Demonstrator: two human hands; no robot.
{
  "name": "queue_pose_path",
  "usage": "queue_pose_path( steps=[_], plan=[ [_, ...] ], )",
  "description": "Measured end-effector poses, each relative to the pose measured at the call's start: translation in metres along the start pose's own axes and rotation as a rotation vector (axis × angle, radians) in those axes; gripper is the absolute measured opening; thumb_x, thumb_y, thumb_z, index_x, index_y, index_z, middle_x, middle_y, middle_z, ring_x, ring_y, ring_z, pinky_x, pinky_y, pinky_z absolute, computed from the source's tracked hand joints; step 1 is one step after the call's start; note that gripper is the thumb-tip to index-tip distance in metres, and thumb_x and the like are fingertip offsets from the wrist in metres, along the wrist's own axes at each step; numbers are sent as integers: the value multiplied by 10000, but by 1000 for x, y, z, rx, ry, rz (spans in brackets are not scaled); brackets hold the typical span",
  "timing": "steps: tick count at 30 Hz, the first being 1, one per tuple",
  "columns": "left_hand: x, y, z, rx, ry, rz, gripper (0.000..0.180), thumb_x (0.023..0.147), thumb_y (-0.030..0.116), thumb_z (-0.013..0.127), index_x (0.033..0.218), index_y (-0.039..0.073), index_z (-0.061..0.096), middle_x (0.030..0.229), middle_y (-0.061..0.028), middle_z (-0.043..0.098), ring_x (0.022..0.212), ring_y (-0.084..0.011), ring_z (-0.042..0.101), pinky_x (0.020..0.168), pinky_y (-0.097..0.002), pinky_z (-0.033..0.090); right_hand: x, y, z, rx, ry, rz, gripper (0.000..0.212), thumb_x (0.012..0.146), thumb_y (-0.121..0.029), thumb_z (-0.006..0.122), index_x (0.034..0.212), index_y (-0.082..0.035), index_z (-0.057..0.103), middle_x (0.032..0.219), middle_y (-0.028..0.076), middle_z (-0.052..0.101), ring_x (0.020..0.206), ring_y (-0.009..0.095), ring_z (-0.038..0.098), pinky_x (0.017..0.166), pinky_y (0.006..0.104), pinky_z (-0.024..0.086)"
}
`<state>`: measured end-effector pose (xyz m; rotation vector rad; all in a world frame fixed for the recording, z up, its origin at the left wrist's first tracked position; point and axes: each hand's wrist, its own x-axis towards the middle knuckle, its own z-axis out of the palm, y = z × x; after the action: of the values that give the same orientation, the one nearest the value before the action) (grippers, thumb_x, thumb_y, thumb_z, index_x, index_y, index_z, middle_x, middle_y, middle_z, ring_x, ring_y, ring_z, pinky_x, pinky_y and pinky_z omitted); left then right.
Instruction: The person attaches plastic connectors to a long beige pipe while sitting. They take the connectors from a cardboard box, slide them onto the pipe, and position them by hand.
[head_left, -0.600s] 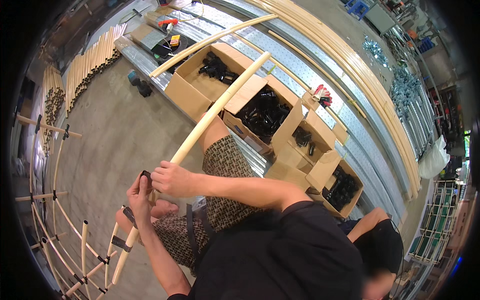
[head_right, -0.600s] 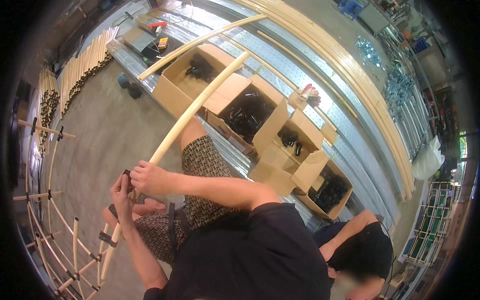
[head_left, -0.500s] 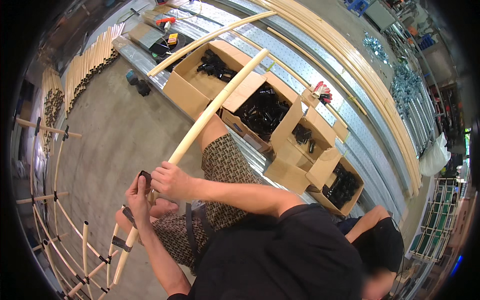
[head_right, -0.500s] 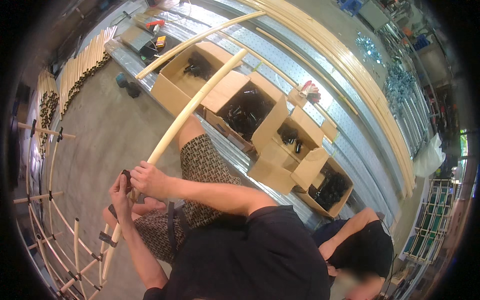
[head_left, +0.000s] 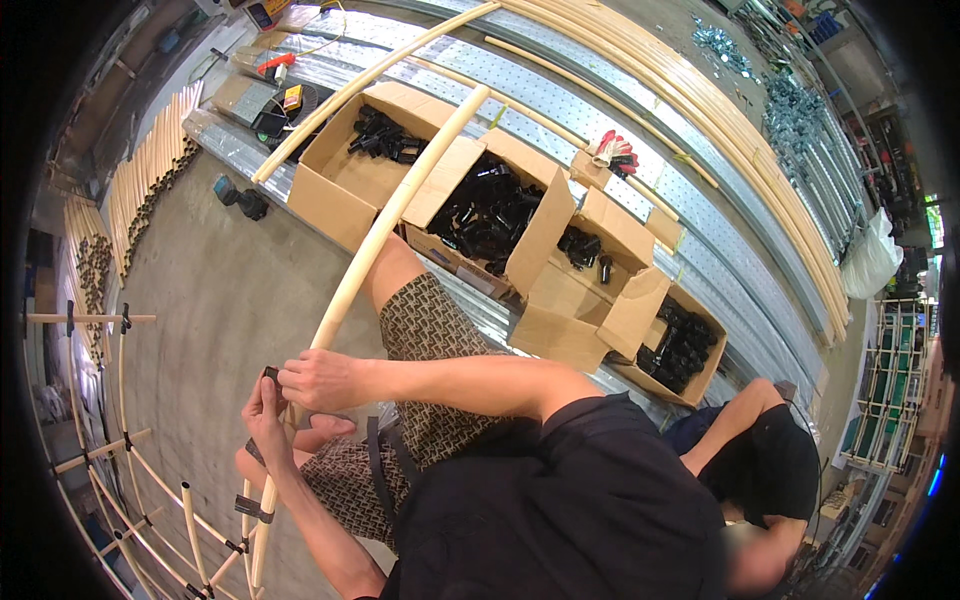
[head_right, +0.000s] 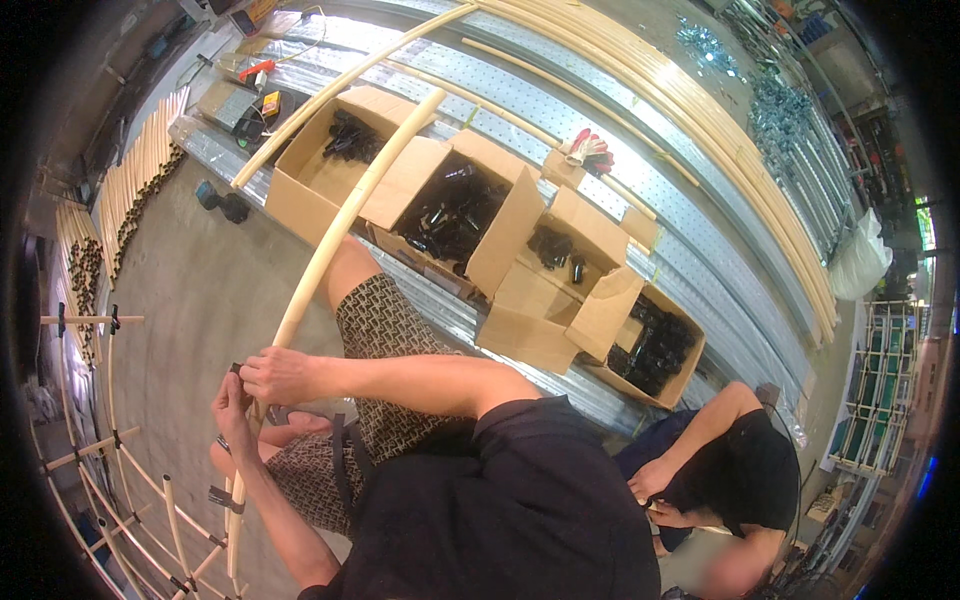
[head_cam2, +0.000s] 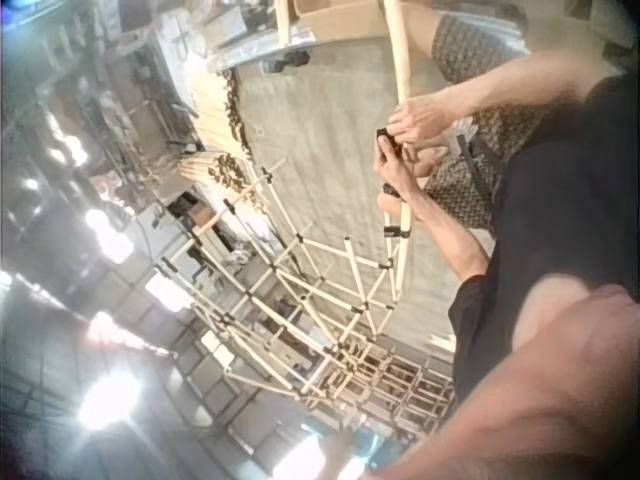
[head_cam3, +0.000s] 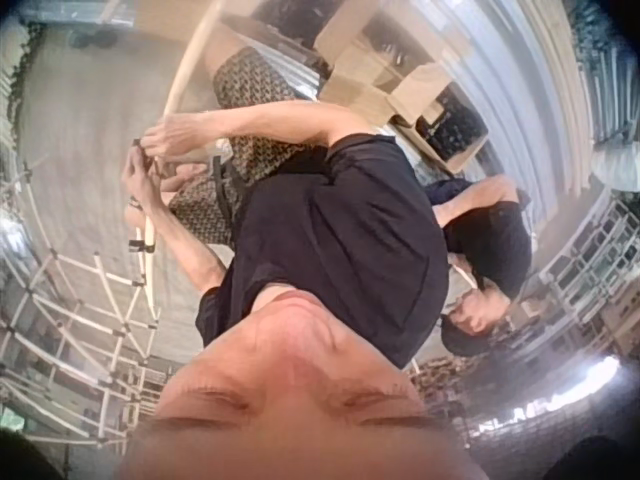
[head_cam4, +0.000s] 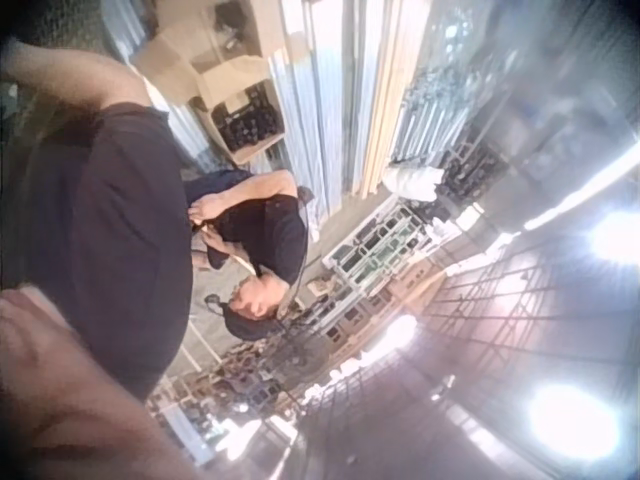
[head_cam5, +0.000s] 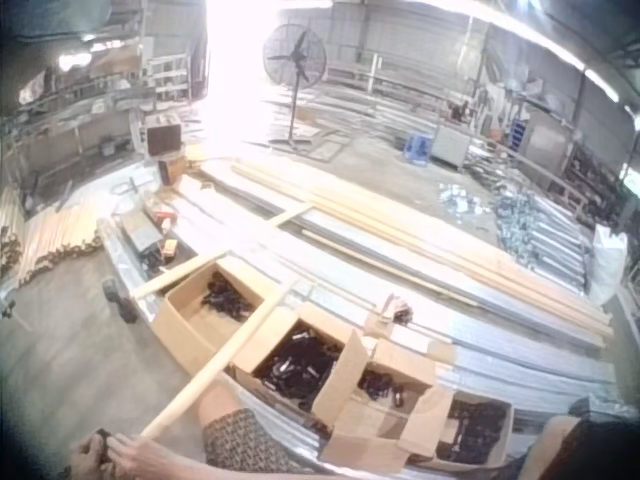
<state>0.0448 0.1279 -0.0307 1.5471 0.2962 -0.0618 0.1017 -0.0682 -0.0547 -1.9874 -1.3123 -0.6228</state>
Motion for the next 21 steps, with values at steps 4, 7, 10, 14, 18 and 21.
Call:
queue_pose_path(
  steps=[4, 7, 10, 14, 18, 21],
  plan=[
    [4, 2, 7, 35, 18, 25, 324, 1061, 256, 628, 1156, -41, 714, 946, -5, 687, 812, -59, 606, 710, -230, 514, -4, -6, 3, -22, 118, 118, 117, 805, -191, 628, 787, -84, 585, 834, 34, 557, 825, 207, 597, 665, 348, 467],
    [8, 9, 20, 94, 45, 24, 334, 1060, 278, 629, 1132, -37, 716, 931, -1, 684, 796, -56, 600, 704, -227, 506, -6, -9, 2, 0, 186, 227, 110, 797, -189, 624, 787, -87, 584, 828, 43, 554, 823, 217, 594, 662, 354, 467],
    [13, 7, 19, 116, 32, 14, 342, 1062, 294, 624, 1114, -31, 716, 940, -7, 690, 809, -64, 618, 713, -232, 511, -7, -11, -2, 59, 249, 328, 106, 789, -180, 641, 800, -87, 591, 825, 60, 564, 797, 235, 603, 650, 367, 490],
    [8, 9, 54, 193, 75, 25, 350, 1071, 305, 605, 1142, -24, 697, 980, -35, 703, 864, -85, 644, 748, -246, 517, -24, 5, -36, 272, 260, 497, 126, 823, -156, 712, 875, -63, 645, 837, 95, 626, 759, 292, 661, 652, 400, 542],
    [-5, 13, 60, 210, 94, 49, 343, 1070, 284, 608, 1231, -18, 636, 1007, -54, 703, 906, -106, 647, 799, -256, 513, -77, 54, -136, 281, 463, 641, 166, 829, -66, 771, 984, -49, 715, 895, 146, 717, 790, 331, 718, 680, 395, 580],
    [-2, -8, 37, 374, 102, 7, 283, 1037, 243, 666, 1154, -5, 594, 959, -25, 665, 880, -101, 623, 786, -254, 498, -154, 96, -213, 115, 609, 1027, 122, 943, -90, 719, 1037, -16, 742, 871, 82, 741, 758, 138, 697, 676, 307, 570]
  ],
)
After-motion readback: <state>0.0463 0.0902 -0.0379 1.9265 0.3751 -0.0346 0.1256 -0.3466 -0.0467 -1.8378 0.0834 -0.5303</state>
